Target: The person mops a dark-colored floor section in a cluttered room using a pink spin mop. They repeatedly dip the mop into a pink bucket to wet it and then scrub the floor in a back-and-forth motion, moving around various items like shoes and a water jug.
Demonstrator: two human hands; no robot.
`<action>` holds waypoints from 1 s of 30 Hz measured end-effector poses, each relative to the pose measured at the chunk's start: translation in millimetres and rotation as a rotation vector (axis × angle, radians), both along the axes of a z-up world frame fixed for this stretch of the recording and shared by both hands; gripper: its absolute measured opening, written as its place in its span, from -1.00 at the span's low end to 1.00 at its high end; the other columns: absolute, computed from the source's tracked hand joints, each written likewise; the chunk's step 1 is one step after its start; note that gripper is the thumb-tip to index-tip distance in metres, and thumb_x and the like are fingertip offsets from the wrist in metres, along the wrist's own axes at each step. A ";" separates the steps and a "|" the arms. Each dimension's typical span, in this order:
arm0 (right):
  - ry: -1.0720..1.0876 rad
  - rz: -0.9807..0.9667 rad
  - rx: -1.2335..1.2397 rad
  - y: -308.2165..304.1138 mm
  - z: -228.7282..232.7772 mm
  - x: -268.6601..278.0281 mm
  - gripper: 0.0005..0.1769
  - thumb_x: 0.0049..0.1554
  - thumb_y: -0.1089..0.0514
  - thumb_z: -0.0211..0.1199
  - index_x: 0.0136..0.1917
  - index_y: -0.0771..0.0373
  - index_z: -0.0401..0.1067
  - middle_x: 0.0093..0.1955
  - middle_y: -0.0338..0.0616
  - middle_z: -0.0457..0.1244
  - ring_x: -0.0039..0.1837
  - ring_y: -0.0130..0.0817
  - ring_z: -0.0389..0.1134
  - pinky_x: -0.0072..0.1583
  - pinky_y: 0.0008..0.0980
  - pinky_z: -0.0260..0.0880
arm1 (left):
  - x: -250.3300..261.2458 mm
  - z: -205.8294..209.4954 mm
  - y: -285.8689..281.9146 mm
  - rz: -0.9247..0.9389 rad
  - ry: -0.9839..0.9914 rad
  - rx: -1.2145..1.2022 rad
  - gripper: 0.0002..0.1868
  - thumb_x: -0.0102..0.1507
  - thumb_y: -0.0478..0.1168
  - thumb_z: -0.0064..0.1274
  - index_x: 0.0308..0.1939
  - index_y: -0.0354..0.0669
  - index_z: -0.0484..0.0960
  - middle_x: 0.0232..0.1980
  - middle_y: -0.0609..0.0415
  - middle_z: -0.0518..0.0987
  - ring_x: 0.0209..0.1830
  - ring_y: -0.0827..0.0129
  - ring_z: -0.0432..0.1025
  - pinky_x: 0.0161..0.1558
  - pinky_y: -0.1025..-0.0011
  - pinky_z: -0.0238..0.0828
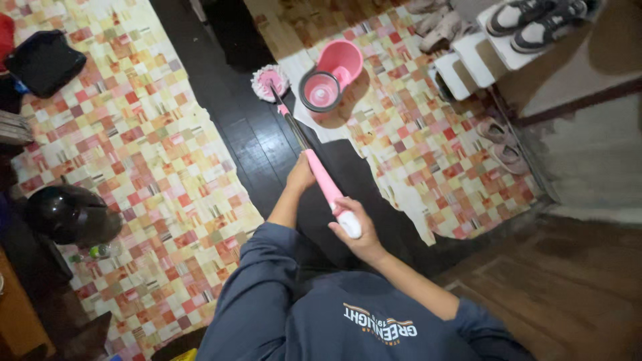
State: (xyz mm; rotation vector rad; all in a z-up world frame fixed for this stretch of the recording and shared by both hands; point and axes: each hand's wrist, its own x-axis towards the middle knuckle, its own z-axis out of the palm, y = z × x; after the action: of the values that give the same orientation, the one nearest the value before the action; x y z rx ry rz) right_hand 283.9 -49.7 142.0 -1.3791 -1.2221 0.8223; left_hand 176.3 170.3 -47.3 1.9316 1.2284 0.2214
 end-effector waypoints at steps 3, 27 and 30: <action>0.148 -0.055 -0.096 25.3 19.6 -18.6 -0.36 0.09 0.23 0.44 0.38 0.23 0.25 0.10 -0.13 0.32 0.16 -0.41 0.34 0.34 -0.28 0.24 | -12.2 20.2 18.3 -0.026 0.079 0.058 -0.26 0.13 -0.12 0.24 0.35 -0.22 0.31 0.30 -0.26 0.44 0.31 -0.10 0.37 0.27 0.11 0.31; -0.294 -0.054 0.298 157.0 -60.2 -66.4 -0.53 -0.02 0.30 0.53 0.14 0.25 0.43 0.15 -0.07 0.34 0.28 -0.12 0.38 0.36 -0.17 0.34 | -106.5 107.8 24.7 -0.190 -0.366 0.024 0.11 0.06 -0.27 0.21 0.61 -0.09 -0.08 0.65 -0.43 -0.08 0.59 -0.22 0.02 0.49 0.17 0.11; -0.101 -0.090 0.169 224.2 -80.3 -54.9 -0.56 0.06 0.29 0.51 0.18 0.27 0.44 0.09 -0.11 0.33 0.14 -0.33 0.37 0.21 -0.36 0.38 | -123.0 106.1 15.3 -0.115 -0.307 0.012 0.00 0.23 -0.20 0.21 0.62 -0.10 -0.09 0.65 -0.37 -0.04 0.60 -0.24 -0.01 0.53 0.12 -0.01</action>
State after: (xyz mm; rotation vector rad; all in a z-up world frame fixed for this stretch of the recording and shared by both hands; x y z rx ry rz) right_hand 229.0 174.5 61.8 -1.3403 -1.2676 0.5795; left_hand 53.2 185.6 58.7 1.8879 0.9135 0.4479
